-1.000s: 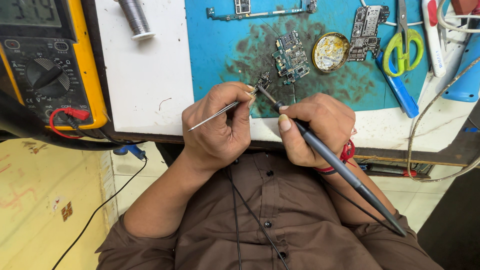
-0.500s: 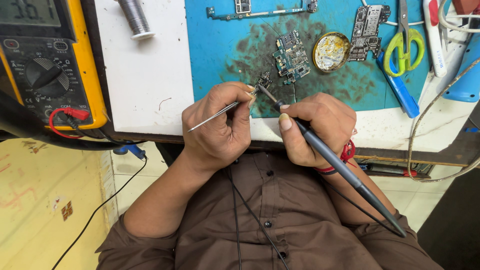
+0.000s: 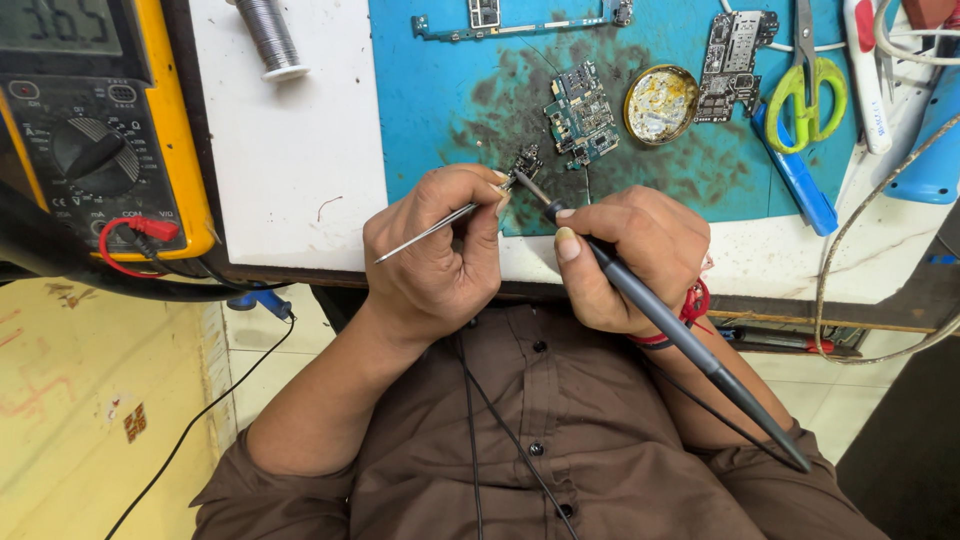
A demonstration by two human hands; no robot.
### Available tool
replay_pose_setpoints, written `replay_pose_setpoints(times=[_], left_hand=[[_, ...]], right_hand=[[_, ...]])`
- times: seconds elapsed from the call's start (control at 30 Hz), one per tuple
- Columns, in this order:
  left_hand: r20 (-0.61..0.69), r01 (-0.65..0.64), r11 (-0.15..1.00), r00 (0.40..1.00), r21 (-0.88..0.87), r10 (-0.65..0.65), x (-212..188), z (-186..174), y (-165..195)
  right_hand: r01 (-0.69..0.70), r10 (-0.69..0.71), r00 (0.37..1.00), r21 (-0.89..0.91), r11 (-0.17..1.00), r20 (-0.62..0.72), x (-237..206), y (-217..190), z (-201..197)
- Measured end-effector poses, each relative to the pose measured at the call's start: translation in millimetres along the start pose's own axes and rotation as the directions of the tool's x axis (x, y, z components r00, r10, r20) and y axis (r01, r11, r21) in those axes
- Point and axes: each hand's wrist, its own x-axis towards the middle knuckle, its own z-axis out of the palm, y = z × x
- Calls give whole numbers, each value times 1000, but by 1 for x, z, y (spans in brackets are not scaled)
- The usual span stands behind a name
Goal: The person uses a soldering iron and tweezers to apply solder to a small circuit board. They repeatedly dip the soldering iron into a tin of flux and then apply it to different points on the board while holding it steady with tweezers.
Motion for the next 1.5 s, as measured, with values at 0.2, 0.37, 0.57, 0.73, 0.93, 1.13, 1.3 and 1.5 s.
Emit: replay_pose_setpoints(times=[0.2, 0.37, 0.57, 0.73, 0.93, 1.13, 1.3, 1.5], left_hand=[[0, -12, 1000, 1000, 0, 12, 0, -1, -1], [0, -9, 1000, 1000, 4, 9, 0, 0, -1], [-1, -17, 1000, 1000, 5, 18, 0, -1, -1], [5, -11, 1000, 1000, 3, 11, 0, -1, -1], [0, -13, 1000, 1000, 8, 13, 0, 0, -1], [4, -13, 1000, 1000, 4, 13, 0, 0, -2], [-3, -21, 1000, 1000, 4, 21, -1, 0, -2], [-3, -16, 1000, 1000, 10, 16, 0, 0, -1]], right_hand=[[4, -4, 1000, 5, 1000, -2, 0, 0, 0], [4, -4, 1000, 5, 1000, -6, -1, 1, 0], [4, -4, 1000, 6, 1000, -21, -1, 1, 1], [2, -2, 1000, 6, 1000, -9, -1, 1, 0], [4, -4, 1000, -10, 1000, -10, -1, 1, 0], [5, -5, 1000, -17, 1000, -8, -1, 0, 0], [-3, 3, 1000, -26, 1000, -2, -2, 0, 0], [-4, 3, 1000, -24, 1000, -11, -5, 2, -1]])
